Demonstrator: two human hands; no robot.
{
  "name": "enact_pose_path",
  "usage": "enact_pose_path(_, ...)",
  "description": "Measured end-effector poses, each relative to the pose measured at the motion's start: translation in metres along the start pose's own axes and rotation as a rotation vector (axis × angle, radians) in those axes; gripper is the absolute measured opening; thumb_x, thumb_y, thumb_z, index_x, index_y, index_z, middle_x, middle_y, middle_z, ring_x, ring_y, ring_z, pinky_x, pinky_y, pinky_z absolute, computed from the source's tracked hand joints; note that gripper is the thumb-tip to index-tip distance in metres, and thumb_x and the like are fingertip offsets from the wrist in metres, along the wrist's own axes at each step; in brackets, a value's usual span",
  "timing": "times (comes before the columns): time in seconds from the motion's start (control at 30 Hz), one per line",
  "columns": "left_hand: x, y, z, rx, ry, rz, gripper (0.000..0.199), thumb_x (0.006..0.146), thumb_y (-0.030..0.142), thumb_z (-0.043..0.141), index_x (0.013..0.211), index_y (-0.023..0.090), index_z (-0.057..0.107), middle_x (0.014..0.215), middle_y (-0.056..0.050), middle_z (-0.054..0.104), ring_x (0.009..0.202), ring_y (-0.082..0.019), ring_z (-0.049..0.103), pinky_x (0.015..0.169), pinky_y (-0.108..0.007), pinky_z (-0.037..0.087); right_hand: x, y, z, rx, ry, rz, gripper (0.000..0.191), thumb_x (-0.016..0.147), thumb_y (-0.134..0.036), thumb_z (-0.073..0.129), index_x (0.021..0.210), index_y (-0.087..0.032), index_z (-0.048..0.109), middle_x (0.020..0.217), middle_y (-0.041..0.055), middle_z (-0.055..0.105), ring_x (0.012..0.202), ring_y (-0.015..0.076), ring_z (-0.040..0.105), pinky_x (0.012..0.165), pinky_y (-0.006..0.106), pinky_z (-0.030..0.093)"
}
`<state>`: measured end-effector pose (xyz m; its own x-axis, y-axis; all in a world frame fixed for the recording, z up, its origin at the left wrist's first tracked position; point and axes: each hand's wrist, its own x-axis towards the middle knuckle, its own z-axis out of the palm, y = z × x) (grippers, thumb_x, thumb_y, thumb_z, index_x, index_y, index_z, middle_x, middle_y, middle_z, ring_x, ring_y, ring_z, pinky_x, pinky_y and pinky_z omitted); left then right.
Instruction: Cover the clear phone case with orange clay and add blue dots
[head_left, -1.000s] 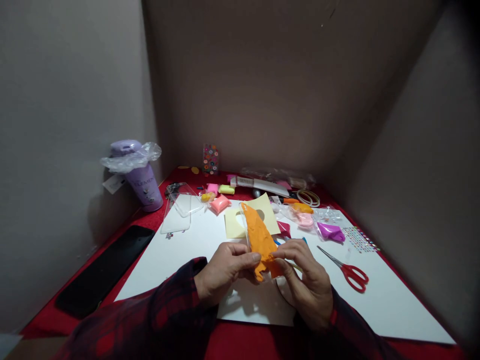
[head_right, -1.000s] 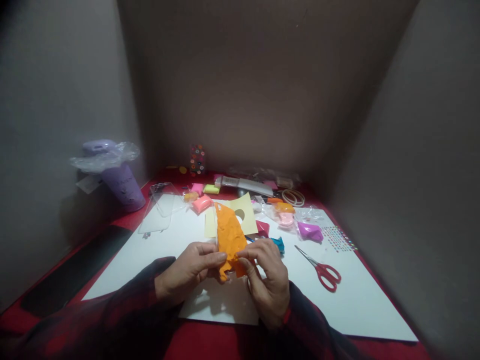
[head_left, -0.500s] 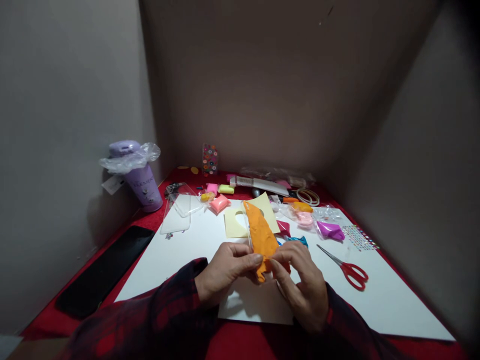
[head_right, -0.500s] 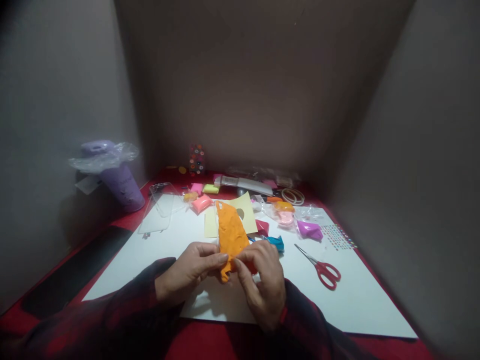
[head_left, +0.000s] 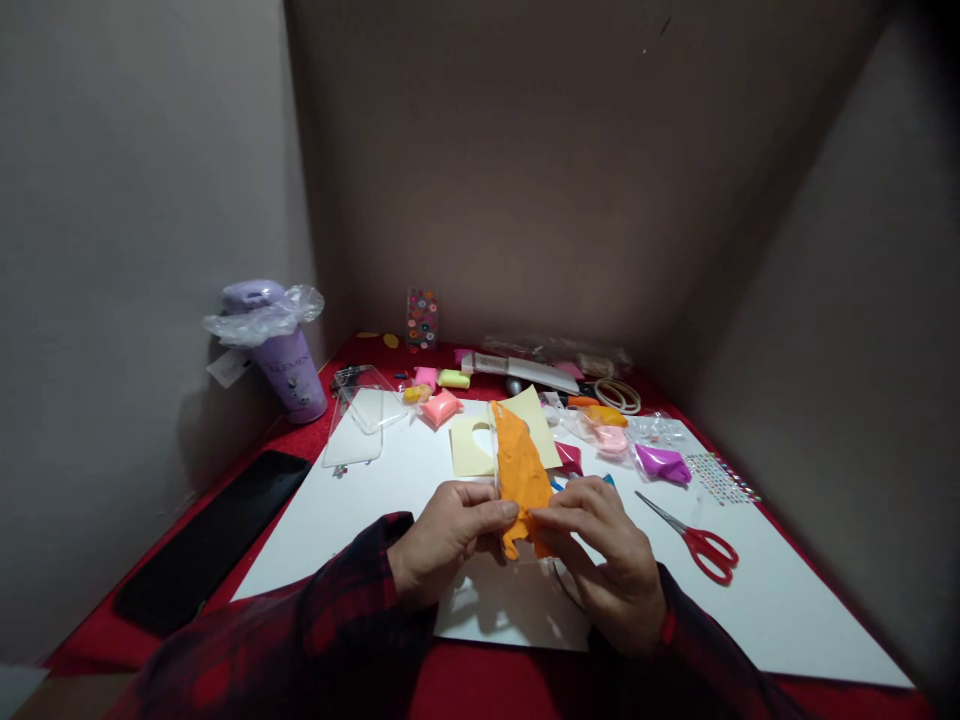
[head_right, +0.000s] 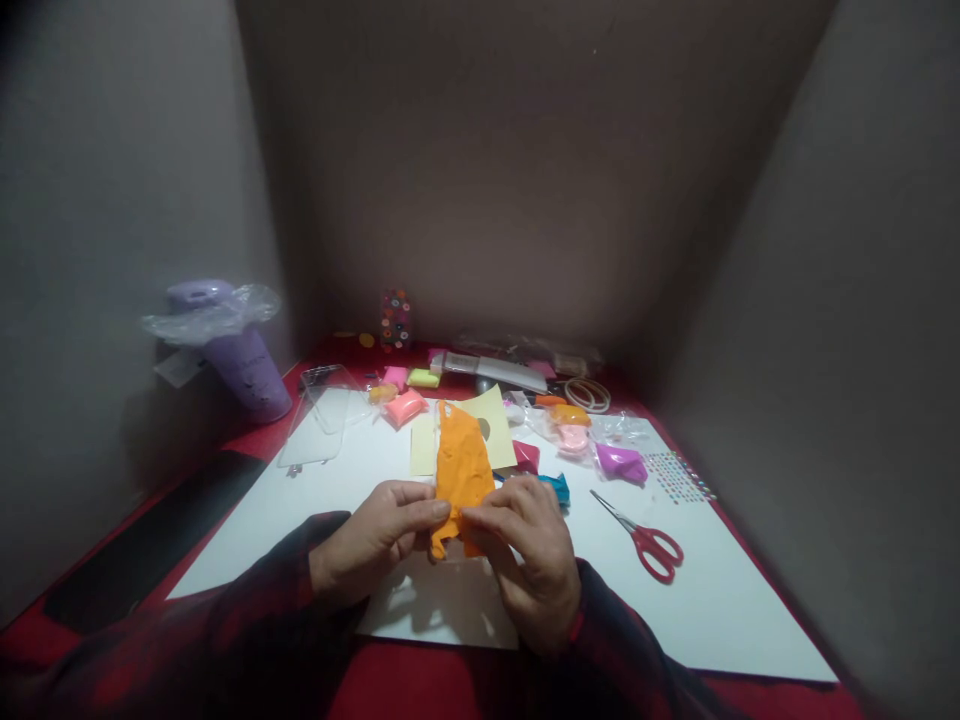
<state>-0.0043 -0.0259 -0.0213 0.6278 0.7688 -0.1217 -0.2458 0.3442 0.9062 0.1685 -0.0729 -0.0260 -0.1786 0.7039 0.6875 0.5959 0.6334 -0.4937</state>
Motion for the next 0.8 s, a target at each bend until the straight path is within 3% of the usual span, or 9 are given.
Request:
enact_pose_path(0.2, -0.0006, 0.0020, -0.0006, 0.066, -0.011, -0.055, 0.021, 0.070, 0.030, 0.063, 0.066, 0.009, 0.061, 0.062, -0.003, 0.055, 0.054, -0.011, 0.050, 0.054, -0.024, 0.039, -0.0013, 0.0054, -0.0007, -0.021, -0.058, -0.059, 0.020, 0.082, -0.011, 0.052, 0.090, -0.025, 0.064, 0.074, 0.0031, 0.056, 0.074, 0.0197, 0.048, 0.066, 0.038, 0.038)
enact_pose_path(0.5, -0.0016, 0.0011, 0.0014, 0.084, -0.015, -0.069, 0.020, 0.070, 0.028, 0.063, 0.064, 0.009, 0.060, 0.056, -0.001, 0.052, 0.050, -0.009, 0.047, 0.052, -0.024, 0.038, 0.0029, -0.0020, 0.0038, -0.193, -0.039, -0.121, 0.014, 0.084, -0.017, 0.049, 0.073, -0.019, 0.057, 0.069, 0.0033, 0.056, 0.072, 0.0193, 0.048, 0.069, 0.037, 0.036)
enact_pose_path(0.7, -0.0028, 0.0007, 0.0025, 0.035, -0.017, -0.062, 0.021, 0.071, 0.030, 0.063, 0.068, 0.009, 0.061, 0.063, -0.003, 0.055, 0.055, -0.011, 0.051, 0.055, -0.025, 0.040, -0.0001, -0.0002, 0.0032, -0.006, -0.018, 0.025, 0.012, 0.084, -0.013, 0.047, 0.082, -0.020, 0.056, 0.075, 0.0041, 0.056, 0.074, 0.0200, 0.050, 0.068, 0.038, 0.038)
enact_pose_path(0.8, -0.0019, -0.0005, 0.0018, 0.035, 0.016, -0.041, 0.021, 0.072, 0.030, 0.062, 0.069, 0.009, 0.062, 0.064, -0.004, 0.056, 0.055, -0.011, 0.051, 0.056, -0.025, 0.040, -0.0008, 0.0011, 0.0014, -0.026, -0.011, -0.010, 0.020, 0.084, -0.009, 0.047, 0.095, -0.021, 0.059, 0.080, 0.0050, 0.059, 0.077, 0.0209, 0.051, 0.069, 0.039, 0.039)
